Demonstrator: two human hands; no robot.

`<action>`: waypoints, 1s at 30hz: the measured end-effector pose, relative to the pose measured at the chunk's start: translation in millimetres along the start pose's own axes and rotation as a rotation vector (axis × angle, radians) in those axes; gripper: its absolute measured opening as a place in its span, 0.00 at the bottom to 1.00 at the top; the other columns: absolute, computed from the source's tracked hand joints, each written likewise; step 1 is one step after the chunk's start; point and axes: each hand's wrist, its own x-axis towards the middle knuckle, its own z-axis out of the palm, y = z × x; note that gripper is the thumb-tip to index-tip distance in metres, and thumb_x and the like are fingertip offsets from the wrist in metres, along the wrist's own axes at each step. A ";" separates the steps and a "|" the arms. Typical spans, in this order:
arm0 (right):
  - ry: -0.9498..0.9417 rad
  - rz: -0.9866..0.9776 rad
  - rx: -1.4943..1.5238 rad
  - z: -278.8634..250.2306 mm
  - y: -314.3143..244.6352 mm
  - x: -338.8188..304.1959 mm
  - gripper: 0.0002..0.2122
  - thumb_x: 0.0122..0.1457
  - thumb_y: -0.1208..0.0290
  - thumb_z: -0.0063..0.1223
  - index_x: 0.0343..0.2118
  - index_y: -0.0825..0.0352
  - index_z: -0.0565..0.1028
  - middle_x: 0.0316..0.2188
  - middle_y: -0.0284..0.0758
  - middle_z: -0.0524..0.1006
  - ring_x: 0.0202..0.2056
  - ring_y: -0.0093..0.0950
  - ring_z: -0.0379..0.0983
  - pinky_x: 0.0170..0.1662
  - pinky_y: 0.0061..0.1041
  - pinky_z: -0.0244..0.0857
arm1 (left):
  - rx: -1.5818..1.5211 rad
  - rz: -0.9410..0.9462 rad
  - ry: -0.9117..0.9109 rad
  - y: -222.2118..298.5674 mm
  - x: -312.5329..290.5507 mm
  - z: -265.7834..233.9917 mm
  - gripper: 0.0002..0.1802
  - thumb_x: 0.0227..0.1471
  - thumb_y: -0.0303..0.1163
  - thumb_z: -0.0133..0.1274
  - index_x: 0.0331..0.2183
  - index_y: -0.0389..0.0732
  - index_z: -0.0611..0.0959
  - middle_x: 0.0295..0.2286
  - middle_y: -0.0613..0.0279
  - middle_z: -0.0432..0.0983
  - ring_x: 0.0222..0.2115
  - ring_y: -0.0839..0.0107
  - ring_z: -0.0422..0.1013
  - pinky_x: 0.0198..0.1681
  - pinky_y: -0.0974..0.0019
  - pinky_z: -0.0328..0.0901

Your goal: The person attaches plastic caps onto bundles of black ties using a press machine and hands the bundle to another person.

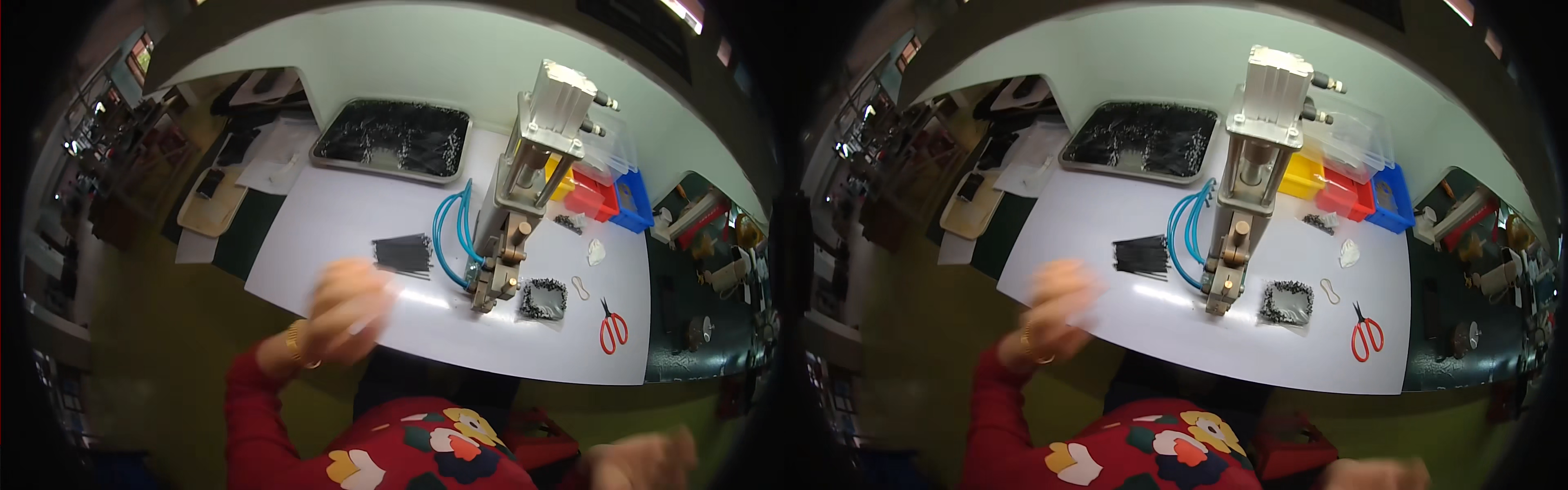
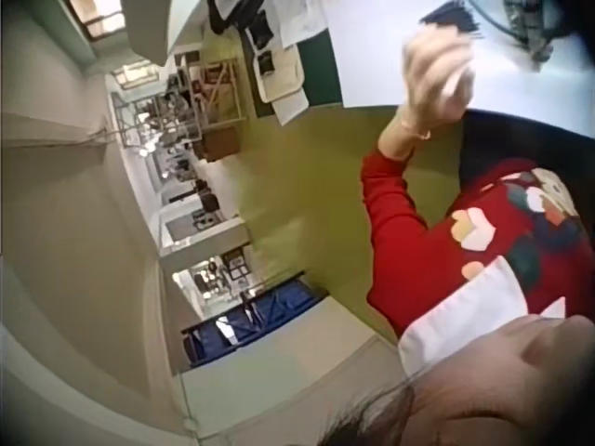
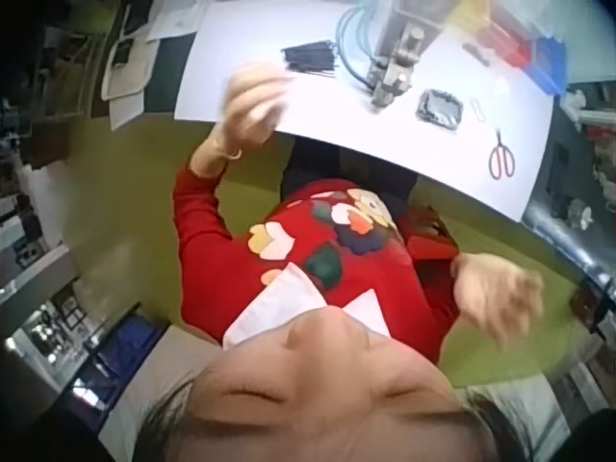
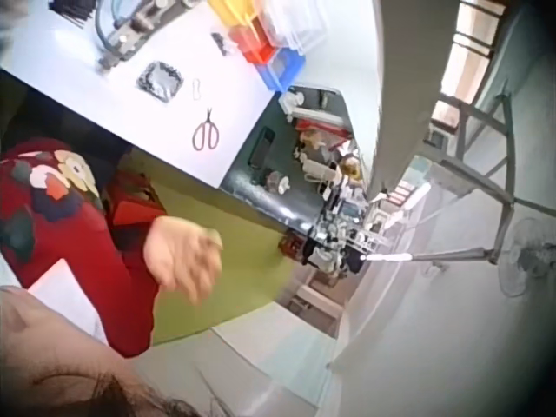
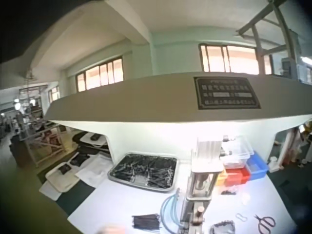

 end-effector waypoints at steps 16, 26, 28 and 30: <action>-0.432 1.523 -0.026 -9.8 -32.1 -165.7 0.08 0.54 0.82 0.41 0.37 0.74 0.71 0.36 0.41 0.73 0.40 0.30 0.70 0.46 0.24 0.61 | 0.155 -0.386 -0.686 -114.5 -38.9 88.8 0.17 0.40 0.27 0.55 0.36 0.33 0.73 0.28 0.54 0.66 0.33 0.58 0.64 0.38 0.64 0.61; -0.610 1.462 0.098 -5.9 -13.3 -165.9 0.08 0.56 0.82 0.39 0.36 0.75 0.70 0.33 0.40 0.73 0.36 0.27 0.69 0.43 0.23 0.62 | 0.269 -0.375 -0.507 -124.5 -39.3 68.6 0.03 0.47 0.22 0.45 0.28 0.34 0.70 0.25 0.52 0.65 0.26 0.60 0.64 0.32 0.64 0.61; -0.603 1.465 0.068 -2.4 -10.6 -163.5 0.07 0.56 0.82 0.39 0.35 0.75 0.70 0.33 0.40 0.73 0.35 0.27 0.70 0.42 0.23 0.63 | 0.107 -0.526 -0.376 -114.1 -35.7 64.9 0.02 0.48 0.23 0.44 0.27 0.34 0.70 0.23 0.54 0.64 0.24 0.62 0.63 0.29 0.66 0.60; -0.650 1.365 0.048 2.7 -8.0 -161.2 0.07 0.55 0.82 0.40 0.35 0.74 0.70 0.33 0.40 0.74 0.35 0.28 0.70 0.41 0.23 0.63 | -0.221 -0.810 -0.112 -99.0 -37.5 64.4 0.03 0.50 0.24 0.42 0.25 0.36 0.69 0.18 0.58 0.63 0.18 0.68 0.61 0.24 0.69 0.58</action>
